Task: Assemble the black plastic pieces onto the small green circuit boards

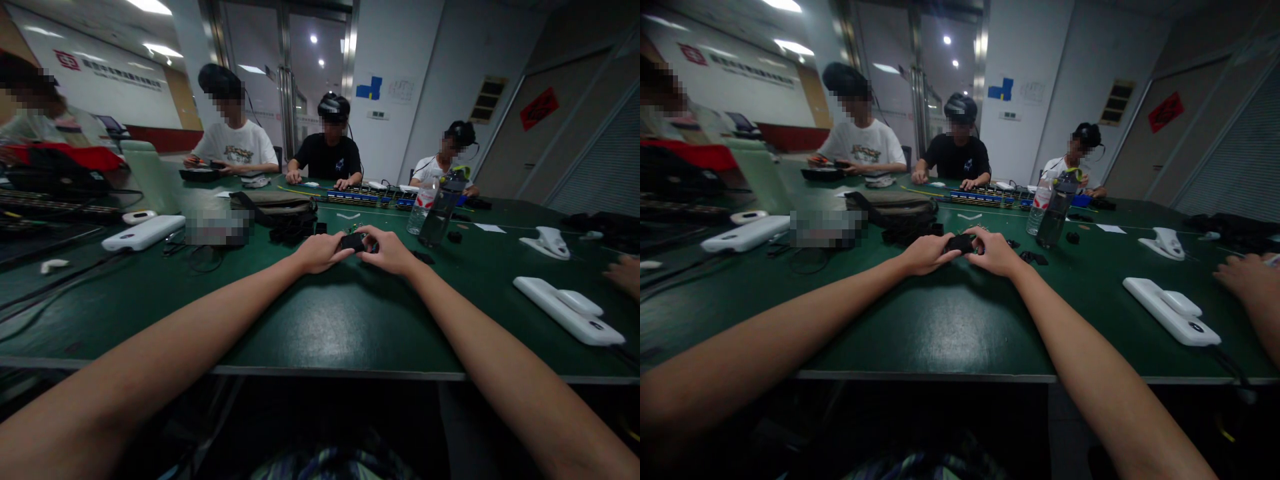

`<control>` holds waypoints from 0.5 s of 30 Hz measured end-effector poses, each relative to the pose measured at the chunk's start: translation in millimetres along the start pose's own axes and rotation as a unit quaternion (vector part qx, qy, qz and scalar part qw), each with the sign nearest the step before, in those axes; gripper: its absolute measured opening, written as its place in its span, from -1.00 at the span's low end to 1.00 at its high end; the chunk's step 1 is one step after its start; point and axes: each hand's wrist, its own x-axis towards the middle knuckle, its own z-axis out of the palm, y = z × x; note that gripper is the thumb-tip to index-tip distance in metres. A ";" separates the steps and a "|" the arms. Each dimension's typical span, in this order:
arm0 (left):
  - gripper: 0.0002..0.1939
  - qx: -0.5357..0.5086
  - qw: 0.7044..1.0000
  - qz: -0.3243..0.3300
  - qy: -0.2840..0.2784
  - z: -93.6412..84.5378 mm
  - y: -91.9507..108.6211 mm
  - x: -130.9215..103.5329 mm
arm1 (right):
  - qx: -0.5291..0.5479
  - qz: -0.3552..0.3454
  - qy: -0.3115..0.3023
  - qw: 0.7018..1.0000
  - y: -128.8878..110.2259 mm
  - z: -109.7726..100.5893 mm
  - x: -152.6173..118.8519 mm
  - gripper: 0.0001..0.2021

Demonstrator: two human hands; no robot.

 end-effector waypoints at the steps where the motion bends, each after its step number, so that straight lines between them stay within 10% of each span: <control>1: -0.56 -0.013 1.000 0.001 0.000 0.4 -0.7 0.4 | 0.000 0.000 0.000 1.000 0.4 0.2 0.1 -0.58; 15: -0.44 -0.272 0.962 0.001 -0.013 6.7 -5.9 0.9 | 0.003 -0.002 -0.013 1.000 0.5 0.3 0.4 -0.60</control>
